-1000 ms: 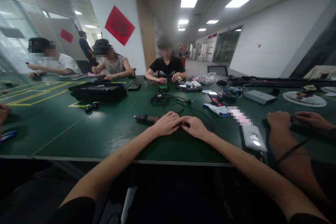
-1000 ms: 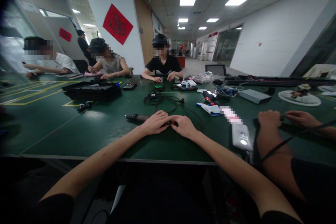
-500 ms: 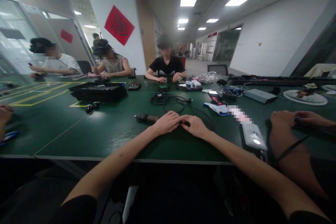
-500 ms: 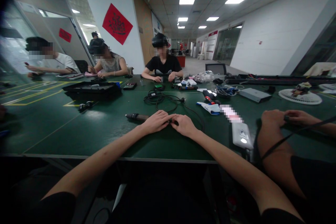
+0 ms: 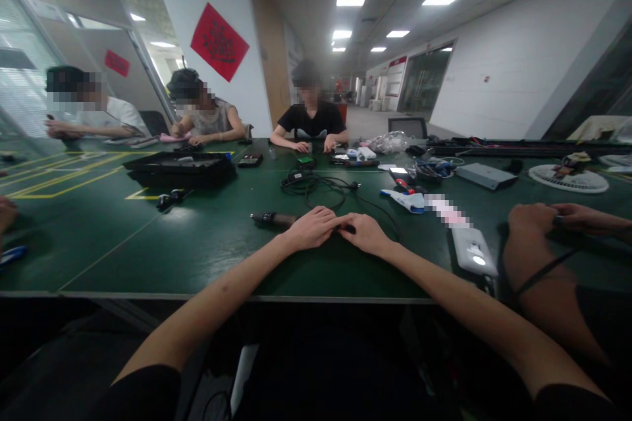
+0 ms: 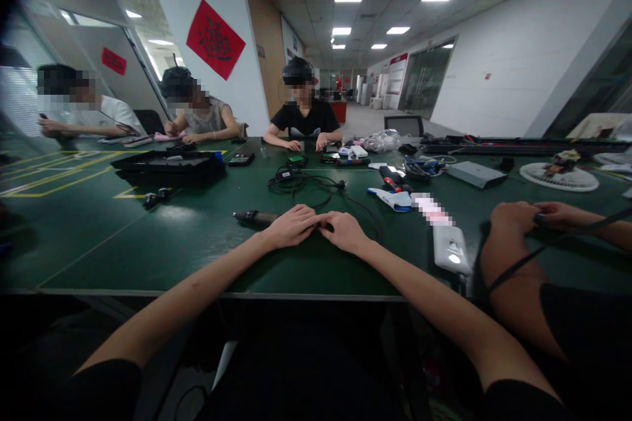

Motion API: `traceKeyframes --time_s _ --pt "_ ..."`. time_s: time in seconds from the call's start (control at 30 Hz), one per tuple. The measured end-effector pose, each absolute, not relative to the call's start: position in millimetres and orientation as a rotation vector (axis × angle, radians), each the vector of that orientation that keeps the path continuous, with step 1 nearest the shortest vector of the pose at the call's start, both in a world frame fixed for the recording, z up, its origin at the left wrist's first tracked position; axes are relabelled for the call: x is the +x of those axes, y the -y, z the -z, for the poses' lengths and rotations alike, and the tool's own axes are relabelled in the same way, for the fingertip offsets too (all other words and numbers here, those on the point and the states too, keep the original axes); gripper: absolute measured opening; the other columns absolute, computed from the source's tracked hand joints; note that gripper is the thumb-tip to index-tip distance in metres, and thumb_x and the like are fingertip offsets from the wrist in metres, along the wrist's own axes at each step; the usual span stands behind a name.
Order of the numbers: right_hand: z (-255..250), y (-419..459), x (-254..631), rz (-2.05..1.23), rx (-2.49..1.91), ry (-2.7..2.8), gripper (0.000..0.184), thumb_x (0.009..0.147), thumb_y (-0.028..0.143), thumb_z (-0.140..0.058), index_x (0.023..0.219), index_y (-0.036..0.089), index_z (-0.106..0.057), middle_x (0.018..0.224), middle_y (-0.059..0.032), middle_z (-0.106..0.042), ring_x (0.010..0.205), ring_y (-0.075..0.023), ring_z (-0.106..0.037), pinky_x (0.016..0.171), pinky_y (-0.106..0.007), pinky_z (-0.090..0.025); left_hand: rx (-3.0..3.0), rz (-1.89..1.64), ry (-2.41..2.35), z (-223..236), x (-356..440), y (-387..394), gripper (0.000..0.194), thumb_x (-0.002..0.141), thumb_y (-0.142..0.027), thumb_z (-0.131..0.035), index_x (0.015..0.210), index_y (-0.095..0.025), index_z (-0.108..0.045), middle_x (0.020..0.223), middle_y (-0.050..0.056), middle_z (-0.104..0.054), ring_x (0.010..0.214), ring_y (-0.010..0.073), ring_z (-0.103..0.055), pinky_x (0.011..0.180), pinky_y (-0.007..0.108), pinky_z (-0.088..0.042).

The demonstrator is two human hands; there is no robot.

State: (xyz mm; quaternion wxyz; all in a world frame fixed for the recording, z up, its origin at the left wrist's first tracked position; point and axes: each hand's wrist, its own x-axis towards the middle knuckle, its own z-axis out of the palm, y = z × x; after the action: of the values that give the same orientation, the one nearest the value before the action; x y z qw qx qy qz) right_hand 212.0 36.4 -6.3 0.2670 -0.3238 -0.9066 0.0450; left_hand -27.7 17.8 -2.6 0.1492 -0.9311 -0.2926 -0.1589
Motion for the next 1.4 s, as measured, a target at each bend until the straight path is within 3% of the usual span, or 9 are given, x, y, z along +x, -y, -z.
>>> traceKeyframes --time_s 0.73,0.93,1.2,1.4 --pt "6.5 -36.7 212.2 -0.115 -0.864 2.458 0.006 0.094 0.024 -0.070 0.093 0.019 -0.074 0.104 -0.0066 -0.075 0.093 -0.0213 -0.070 0.086 -0.033 -0.051 -2.673 0.480 0.890 -0.7 -27.0 -14.3 0.064 0.104 -0.025 -0.048 0.164 -0.022 -0.027 0.119 0.009 -0.063 0.117 0.0255 -0.057 0.110 0.042 -0.042" --pt "5.9 -36.5 212.0 -0.122 -0.858 2.462 0.005 0.094 0.022 -0.070 0.095 0.019 -0.074 0.106 -0.0063 -0.076 0.095 -0.0210 -0.070 0.088 -0.032 -0.051 -2.699 0.517 0.852 1.8 -27.6 -15.7 0.068 0.102 -0.021 -0.049 0.165 -0.023 -0.024 0.126 0.009 -0.063 0.123 0.0244 -0.055 0.113 0.041 -0.040" --pt "3.6 -34.9 211.9 -0.107 -0.865 2.474 0.007 0.095 0.025 -0.069 0.093 0.019 -0.073 0.103 -0.0070 -0.075 0.091 -0.0207 -0.069 0.085 -0.032 -0.051 -2.673 0.518 0.902 0.5 -26.5 -15.3 0.068 0.105 -0.031 -0.052 0.165 -0.021 -0.022 0.122 0.010 -0.063 0.120 0.0259 -0.057 0.110 0.043 -0.042" --pt "3.7 -34.6 211.5 -0.108 -0.865 2.471 0.006 0.095 0.024 -0.069 0.093 0.020 -0.073 0.104 -0.0056 -0.075 0.090 -0.0202 -0.069 0.085 -0.032 -0.050 -2.696 0.514 0.865 -1.8 -27.9 -12.9 0.068 0.103 -0.023 -0.049 0.165 -0.022 -0.021 0.124 0.010 -0.064 0.120 0.0248 -0.058 0.110 0.042 -0.042"
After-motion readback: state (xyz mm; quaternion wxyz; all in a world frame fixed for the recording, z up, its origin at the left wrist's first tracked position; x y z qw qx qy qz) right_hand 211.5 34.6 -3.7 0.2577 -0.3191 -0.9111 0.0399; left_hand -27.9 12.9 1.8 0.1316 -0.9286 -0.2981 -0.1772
